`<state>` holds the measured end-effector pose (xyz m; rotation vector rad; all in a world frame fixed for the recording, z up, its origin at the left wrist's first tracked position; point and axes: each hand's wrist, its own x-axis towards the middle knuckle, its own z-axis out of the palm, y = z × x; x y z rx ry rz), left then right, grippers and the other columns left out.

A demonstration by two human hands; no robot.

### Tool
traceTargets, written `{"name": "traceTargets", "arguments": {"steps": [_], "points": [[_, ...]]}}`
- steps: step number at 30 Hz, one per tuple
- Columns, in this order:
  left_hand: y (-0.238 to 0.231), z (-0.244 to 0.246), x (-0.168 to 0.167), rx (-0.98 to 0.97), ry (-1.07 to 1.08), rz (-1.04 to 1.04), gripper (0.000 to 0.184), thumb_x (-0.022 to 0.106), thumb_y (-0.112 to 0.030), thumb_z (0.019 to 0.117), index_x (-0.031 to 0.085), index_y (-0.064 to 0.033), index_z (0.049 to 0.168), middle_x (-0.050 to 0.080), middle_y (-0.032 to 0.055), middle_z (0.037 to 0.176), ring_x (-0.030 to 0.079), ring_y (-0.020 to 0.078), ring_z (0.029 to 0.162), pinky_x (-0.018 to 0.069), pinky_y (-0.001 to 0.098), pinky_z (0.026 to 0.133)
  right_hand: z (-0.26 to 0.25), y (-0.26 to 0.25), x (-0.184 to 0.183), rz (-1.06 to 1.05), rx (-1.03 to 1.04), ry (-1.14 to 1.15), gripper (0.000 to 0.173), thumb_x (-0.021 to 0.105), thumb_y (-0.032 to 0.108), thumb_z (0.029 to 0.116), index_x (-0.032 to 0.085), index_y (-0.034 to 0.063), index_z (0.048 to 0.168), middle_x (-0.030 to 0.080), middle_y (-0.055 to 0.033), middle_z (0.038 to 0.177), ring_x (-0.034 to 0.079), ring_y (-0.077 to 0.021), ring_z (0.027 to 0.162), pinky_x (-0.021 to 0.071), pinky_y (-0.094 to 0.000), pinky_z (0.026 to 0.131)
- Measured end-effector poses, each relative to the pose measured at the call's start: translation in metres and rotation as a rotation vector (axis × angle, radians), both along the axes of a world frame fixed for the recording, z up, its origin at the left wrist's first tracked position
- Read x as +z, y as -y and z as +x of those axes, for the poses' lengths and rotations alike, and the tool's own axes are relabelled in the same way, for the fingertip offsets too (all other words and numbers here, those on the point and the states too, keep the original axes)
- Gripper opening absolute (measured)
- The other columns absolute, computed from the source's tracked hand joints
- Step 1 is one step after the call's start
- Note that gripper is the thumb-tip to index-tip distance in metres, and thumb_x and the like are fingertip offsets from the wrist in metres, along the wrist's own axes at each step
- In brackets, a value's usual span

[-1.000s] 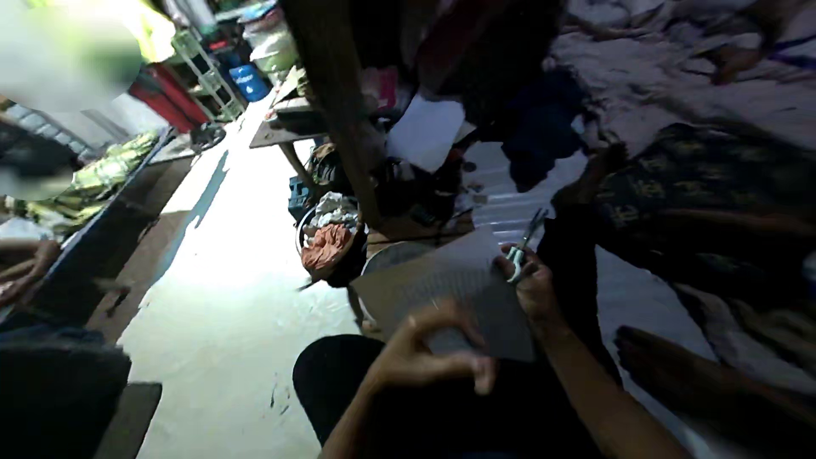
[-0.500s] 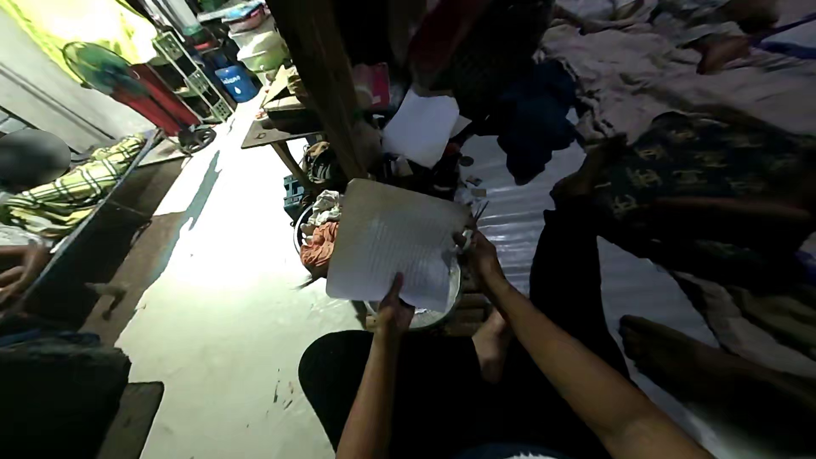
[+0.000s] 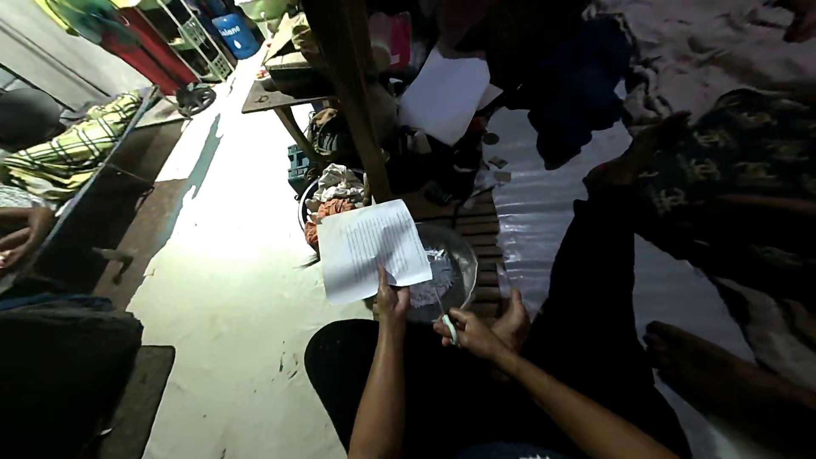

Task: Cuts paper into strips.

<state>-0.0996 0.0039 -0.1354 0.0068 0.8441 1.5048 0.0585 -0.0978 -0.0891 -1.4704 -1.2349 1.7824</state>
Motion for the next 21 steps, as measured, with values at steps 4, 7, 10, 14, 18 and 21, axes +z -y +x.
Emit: {"name": "traceTargets", "arguments": {"steps": [4, 7, 10, 14, 18, 21], "points": [[0.001, -0.001, -0.003, 0.011, 0.023, -0.004, 0.034, 0.030, -0.030, 0.1134, 0.046, -0.0073, 0.133, 0.066, 0.0085, 0.115, 0.068, 0.0173, 0.103, 0.0581, 0.0371, 0.089, -0.010, -0.012, -0.006, 0.031, -0.024, 0.060, 0.029, 0.063, 0.025, 0.1023, 0.063, -0.0030, 0.110, 0.067, -0.0029, 0.080, 0.058, -0.0025, 0.065, 0.0480, -0.0209, 0.063], [0.003, -0.001, -0.002, 0.009, 0.046, -0.012, 0.035, 0.031, -0.031, 0.1133, 0.046, -0.0087, 0.134, 0.066, 0.0081, 0.116, 0.067, 0.0176, 0.104, 0.0579, 0.0372, 0.090, -0.013, -0.020, -0.006, -0.001, -0.004, 0.119, 0.032, 0.063, 0.030, 0.1031, 0.064, -0.0016, 0.107, 0.067, -0.0027, 0.078, 0.059, -0.0041, 0.064, 0.0488, -0.0231, 0.064], [0.002, -0.002, 0.000, 0.022, 0.064, -0.016, 0.035, 0.030, -0.032, 0.1133, 0.046, -0.0095, 0.134, 0.066, 0.0083, 0.116, 0.067, 0.0180, 0.106, 0.0579, 0.0377, 0.091, -0.015, -0.022, -0.004, -0.008, 0.013, 0.151, 0.032, 0.062, 0.033, 0.1033, 0.064, 0.0005, 0.103, 0.066, -0.0003, 0.073, 0.057, -0.0029, 0.061, 0.0473, -0.0225, 0.062], [0.003, 0.000, 0.000, 0.003, 0.055, 0.005, 0.033, 0.031, -0.030, 0.1133, 0.047, -0.0089, 0.132, 0.067, 0.0076, 0.113, 0.068, 0.0175, 0.103, 0.0586, 0.0372, 0.090, -0.019, -0.026, -0.003, 0.048, -0.037, 0.167, 0.033, 0.066, 0.030, 0.1014, 0.066, -0.0030, 0.105, 0.068, -0.0041, 0.078, 0.061, -0.0059, 0.064, 0.0517, -0.0252, 0.065], [0.006, 0.001, 0.004, -0.022, 0.061, 0.006, 0.033, 0.029, -0.031, 0.1135, 0.047, -0.0087, 0.131, 0.067, 0.0076, 0.112, 0.068, 0.0174, 0.103, 0.0588, 0.0371, 0.089, -0.023, -0.031, -0.003, 0.075, -0.093, 0.179, 0.031, 0.068, 0.027, 0.1000, 0.067, -0.0042, 0.105, 0.066, -0.0052, 0.077, 0.060, -0.0062, 0.063, 0.0526, -0.0254, 0.065], [0.007, 0.001, 0.005, 0.000, 0.092, -0.003, 0.032, 0.031, -0.030, 0.1133, 0.048, -0.0091, 0.130, 0.067, 0.0074, 0.111, 0.069, 0.0178, 0.103, 0.0588, 0.0369, 0.089, -0.023, -0.030, -0.005, 0.076, -0.105, 0.191, 0.031, 0.070, 0.026, 0.0987, 0.065, -0.0035, 0.103, 0.065, -0.0048, 0.077, 0.059, -0.0059, 0.061, 0.0521, -0.0242, 0.063]]}}
